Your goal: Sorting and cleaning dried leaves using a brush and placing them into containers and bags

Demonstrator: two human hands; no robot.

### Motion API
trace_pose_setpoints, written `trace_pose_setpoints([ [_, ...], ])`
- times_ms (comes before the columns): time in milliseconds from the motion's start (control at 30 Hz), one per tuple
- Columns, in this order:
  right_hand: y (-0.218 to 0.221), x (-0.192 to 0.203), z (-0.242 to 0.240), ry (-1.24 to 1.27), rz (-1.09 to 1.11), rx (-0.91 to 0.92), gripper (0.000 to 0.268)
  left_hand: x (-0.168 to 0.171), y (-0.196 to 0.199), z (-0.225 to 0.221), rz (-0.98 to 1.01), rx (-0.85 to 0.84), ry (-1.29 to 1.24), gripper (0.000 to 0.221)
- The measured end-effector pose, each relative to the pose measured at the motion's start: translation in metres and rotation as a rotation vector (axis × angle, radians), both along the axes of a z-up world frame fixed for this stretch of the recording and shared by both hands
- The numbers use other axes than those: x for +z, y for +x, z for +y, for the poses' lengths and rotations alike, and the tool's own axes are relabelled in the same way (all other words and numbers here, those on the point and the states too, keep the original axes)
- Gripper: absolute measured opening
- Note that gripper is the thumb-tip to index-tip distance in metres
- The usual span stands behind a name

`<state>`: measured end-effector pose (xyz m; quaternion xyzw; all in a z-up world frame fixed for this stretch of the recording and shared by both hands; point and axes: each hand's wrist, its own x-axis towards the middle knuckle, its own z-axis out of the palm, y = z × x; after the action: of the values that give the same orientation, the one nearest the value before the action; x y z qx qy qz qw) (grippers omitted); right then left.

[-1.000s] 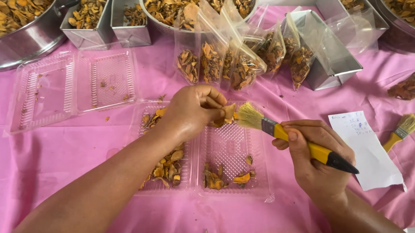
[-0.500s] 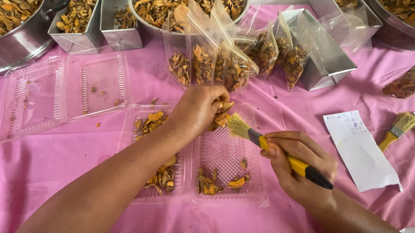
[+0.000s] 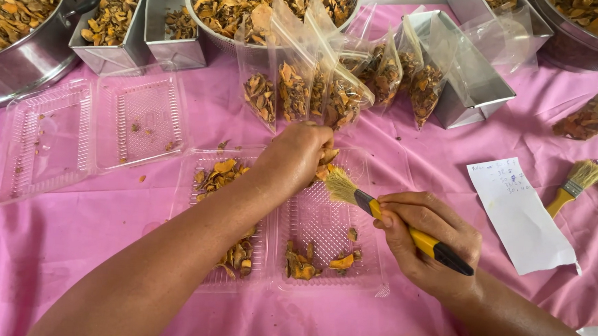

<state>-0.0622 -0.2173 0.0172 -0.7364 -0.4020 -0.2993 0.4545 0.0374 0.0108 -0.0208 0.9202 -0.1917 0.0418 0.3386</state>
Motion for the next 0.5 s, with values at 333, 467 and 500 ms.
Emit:
trace_pose_setpoints([
  [333, -0.002, 0.000, 0.000, -0.002, 0.003, 0.018, 0.007, 0.010, 0.002, 0.002, 0.034, 0.026, 0.005, 0.024],
  [467, -0.004, 0.001, 0.000, -0.006, 0.018, 0.025, 0.009, 0.014, 0.001, 0.001, 0.157, 0.130, 0.039, 0.006],
  [500, -0.004, 0.001, 0.000, -0.005, 0.020, 0.024, 0.009, 0.010, 0.003, 0.002, 0.106, 0.121, 0.058, 0.006],
])
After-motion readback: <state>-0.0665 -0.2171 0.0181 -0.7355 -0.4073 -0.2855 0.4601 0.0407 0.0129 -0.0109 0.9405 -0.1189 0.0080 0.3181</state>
